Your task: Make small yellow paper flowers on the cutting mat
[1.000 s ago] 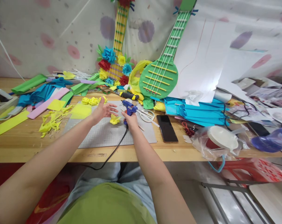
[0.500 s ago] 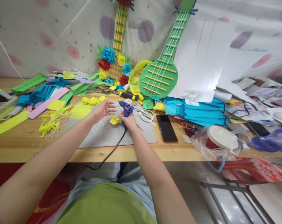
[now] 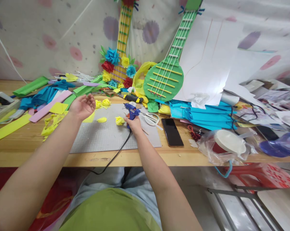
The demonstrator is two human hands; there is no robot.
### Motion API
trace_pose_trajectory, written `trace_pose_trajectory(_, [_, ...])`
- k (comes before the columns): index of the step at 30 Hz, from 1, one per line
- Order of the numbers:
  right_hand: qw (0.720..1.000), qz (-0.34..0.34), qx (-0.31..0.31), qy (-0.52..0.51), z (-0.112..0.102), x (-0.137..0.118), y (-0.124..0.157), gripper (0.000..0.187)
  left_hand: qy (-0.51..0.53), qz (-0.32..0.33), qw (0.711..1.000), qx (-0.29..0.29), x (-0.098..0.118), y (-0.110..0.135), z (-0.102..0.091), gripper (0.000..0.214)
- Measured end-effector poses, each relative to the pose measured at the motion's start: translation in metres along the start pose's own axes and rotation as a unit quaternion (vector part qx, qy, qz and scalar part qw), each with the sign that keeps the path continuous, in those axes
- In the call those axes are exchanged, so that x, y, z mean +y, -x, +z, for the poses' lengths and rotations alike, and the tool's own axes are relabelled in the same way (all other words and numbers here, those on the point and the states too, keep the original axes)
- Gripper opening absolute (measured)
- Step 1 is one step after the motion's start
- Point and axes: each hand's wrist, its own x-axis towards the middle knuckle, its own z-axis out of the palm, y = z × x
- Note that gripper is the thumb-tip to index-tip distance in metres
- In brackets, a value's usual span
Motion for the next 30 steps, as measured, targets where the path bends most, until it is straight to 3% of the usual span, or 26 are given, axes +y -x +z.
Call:
trace_pose_trajectory(2, [1.0, 0.0, 0.0, 0.0, 0.0, 0.0, 0.0, 0.027, -0.034, -0.029, 0.999, 0.028, -0.012, 0.0, 0.004, 0.012])
trace_pose_trajectory(6, [1.0, 0.001, 0.001, 0.004, 0.0, 0.0, 0.0, 0.027, -0.197, 0.006, 0.98, 0.035, -0.031, 0.002, 0.001, 0.016])
trace_pose_trajectory(11, [1.0, 0.007, -0.002, 0.01, 0.001, 0.0, 0.0, 0.029, -0.464, 0.059, 0.882, 0.057, -0.044, -0.002, -0.022, 0.019])
trace_pose_trajectory(15, [1.0, 0.009, -0.008, 0.018, 0.001, -0.001, 0.001, 0.028, -0.565, 0.046, 0.822, 0.051, -0.053, -0.008, -0.036, 0.024])
trace_pose_trajectory(24, [1.0, 0.014, -0.001, 0.02, 0.001, -0.001, 0.001, 0.027, -0.562, 0.003, 0.826, 0.038, -0.058, -0.01, -0.037, 0.021])
trace_pose_trajectory(30, [1.0, 0.021, 0.005, 0.003, 0.002, -0.002, 0.002, 0.029, -0.533, 0.048, 0.843, 0.05, -0.06, -0.01, -0.039, 0.024])
